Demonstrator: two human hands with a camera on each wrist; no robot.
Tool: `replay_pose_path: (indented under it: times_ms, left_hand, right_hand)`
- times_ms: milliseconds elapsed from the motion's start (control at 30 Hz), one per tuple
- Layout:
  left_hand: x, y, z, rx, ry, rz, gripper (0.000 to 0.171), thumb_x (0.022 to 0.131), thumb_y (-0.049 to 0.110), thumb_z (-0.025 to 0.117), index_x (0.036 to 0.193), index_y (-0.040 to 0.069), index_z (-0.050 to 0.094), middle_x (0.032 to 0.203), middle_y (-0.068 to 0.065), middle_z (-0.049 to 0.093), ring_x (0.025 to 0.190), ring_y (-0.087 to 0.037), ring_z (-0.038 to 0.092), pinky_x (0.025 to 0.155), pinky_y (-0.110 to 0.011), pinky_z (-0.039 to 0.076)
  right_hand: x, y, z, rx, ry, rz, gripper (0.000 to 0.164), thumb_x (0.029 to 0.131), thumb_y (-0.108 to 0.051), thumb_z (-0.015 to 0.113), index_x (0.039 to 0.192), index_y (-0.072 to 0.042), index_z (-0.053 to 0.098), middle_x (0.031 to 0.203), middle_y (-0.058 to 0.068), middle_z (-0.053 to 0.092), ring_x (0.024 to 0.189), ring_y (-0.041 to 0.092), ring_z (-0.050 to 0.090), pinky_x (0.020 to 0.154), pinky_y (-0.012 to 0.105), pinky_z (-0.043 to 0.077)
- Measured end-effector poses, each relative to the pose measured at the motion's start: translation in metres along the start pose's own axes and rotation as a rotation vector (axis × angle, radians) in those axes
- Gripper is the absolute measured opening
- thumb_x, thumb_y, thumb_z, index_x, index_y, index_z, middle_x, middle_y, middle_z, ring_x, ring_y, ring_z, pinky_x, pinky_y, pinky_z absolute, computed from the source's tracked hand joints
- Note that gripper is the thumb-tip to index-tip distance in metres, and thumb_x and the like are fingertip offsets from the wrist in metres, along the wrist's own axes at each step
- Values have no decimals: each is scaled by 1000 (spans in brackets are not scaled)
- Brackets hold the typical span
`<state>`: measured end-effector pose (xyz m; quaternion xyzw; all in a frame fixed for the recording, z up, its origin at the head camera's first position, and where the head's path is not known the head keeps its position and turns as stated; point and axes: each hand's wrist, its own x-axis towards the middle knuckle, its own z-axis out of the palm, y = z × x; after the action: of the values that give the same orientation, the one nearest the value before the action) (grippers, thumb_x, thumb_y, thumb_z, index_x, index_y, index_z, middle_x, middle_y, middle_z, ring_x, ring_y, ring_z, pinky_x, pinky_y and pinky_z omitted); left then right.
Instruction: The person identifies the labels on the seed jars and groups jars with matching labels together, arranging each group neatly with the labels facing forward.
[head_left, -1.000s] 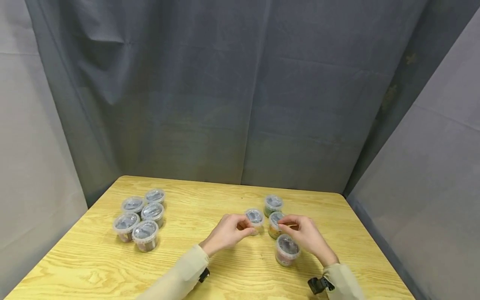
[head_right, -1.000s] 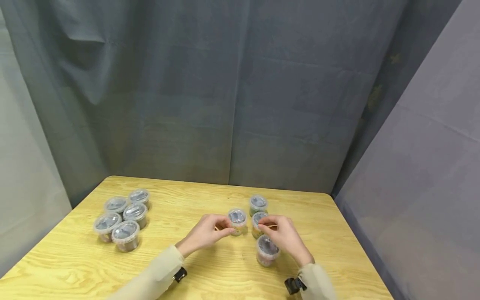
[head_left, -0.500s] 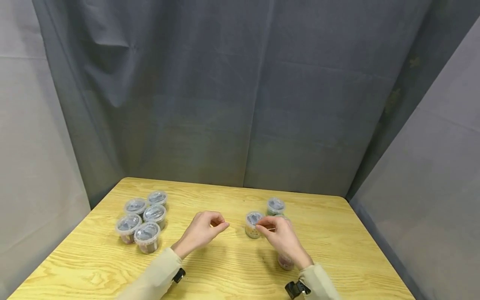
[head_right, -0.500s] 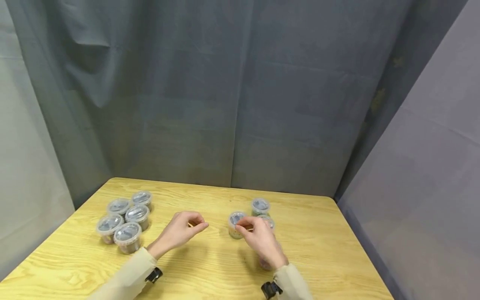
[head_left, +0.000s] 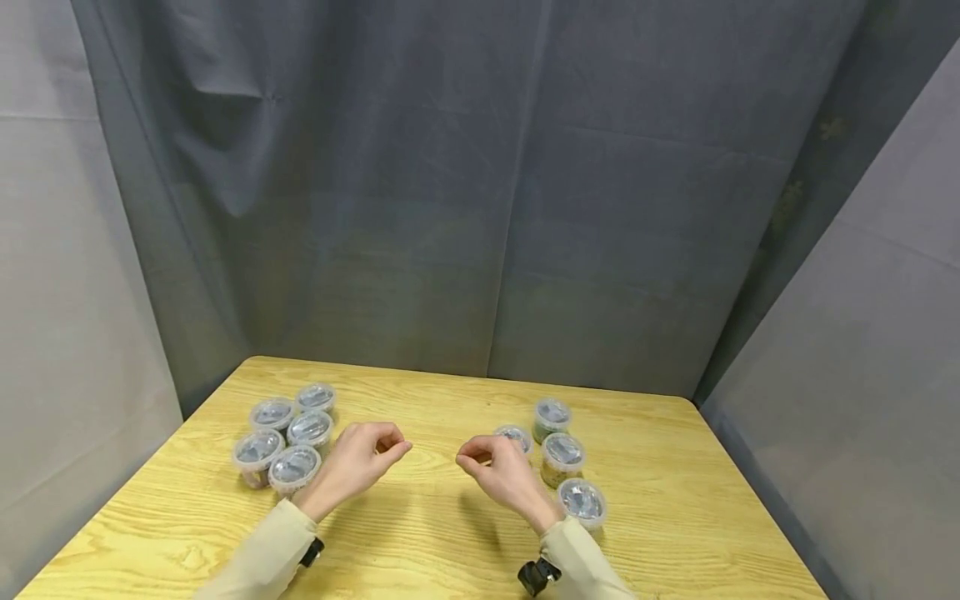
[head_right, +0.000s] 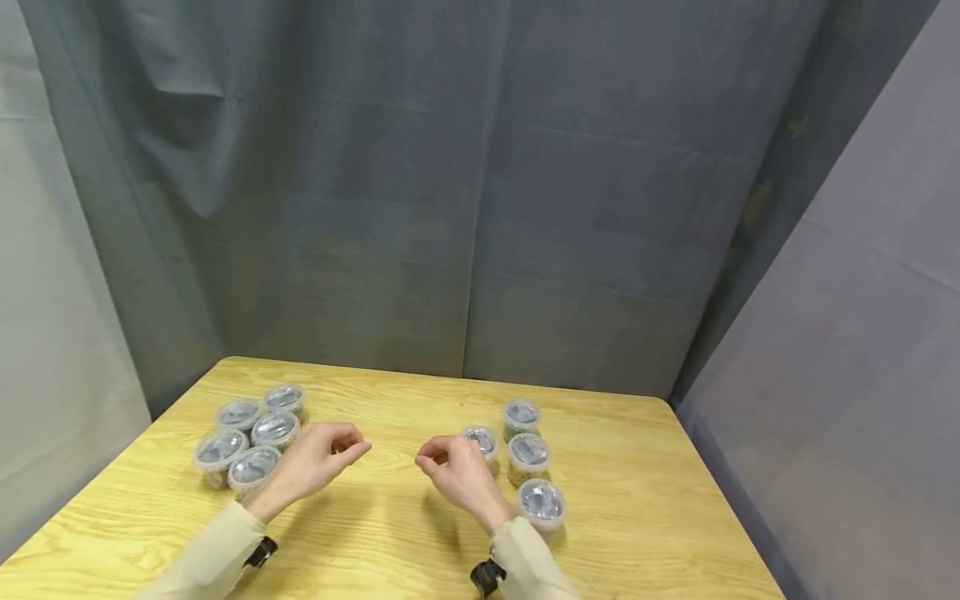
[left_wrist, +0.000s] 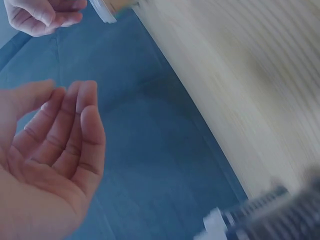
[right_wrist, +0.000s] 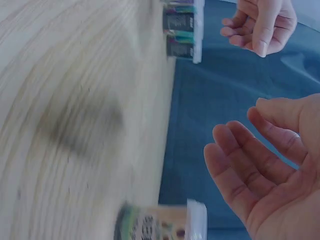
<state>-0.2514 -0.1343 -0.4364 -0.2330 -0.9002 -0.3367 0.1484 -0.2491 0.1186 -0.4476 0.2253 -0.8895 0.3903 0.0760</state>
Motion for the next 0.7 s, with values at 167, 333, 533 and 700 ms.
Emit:
replay_pose_path:
  times_ms: [167, 333, 533, 700]
  left_hand:
    - [-5, -15, -14, 29, 6, -25, 12, 91, 21, 71, 79, 23, 70, 69, 13, 66, 64, 2, 55, 61, -20, 49]
    - [-8, -27, -33, 29, -28, -47, 10, 92, 19, 70, 82, 20, 71, 71, 14, 65, 64, 1, 56, 60, -20, 48]
    - [-17, -43, -57, 68, -67, -75, 10, 92, 18, 69, 83, 20, 71, 72, 13, 65, 63, -2, 56, 58, -20, 48]
    - [-23, -54, -71, 106, -70, -113, 11, 91, 17, 71, 82, 22, 70, 75, 10, 66, 66, -3, 57, 60, -21, 48]
  right_hand:
    - [10, -4, 20, 22, -67, 11, 12, 95, -24, 65, 95, -17, 75, 93, -4, 73, 83, 11, 66, 69, 25, 54]
    - [19, -9, 41, 29, -104, 5, 11, 94, -25, 67, 95, -19, 75, 98, -4, 73, 83, 9, 65, 70, 23, 54]
    - [29, -19, 62, 77, -153, -13, 11, 94, -20, 67, 95, -13, 76, 96, -4, 74, 77, 6, 65, 67, 19, 53]
    - [35, -29, 79, 134, -199, -32, 11, 94, -16, 66, 95, -9, 75, 96, -3, 73, 73, 5, 65, 62, 17, 51]
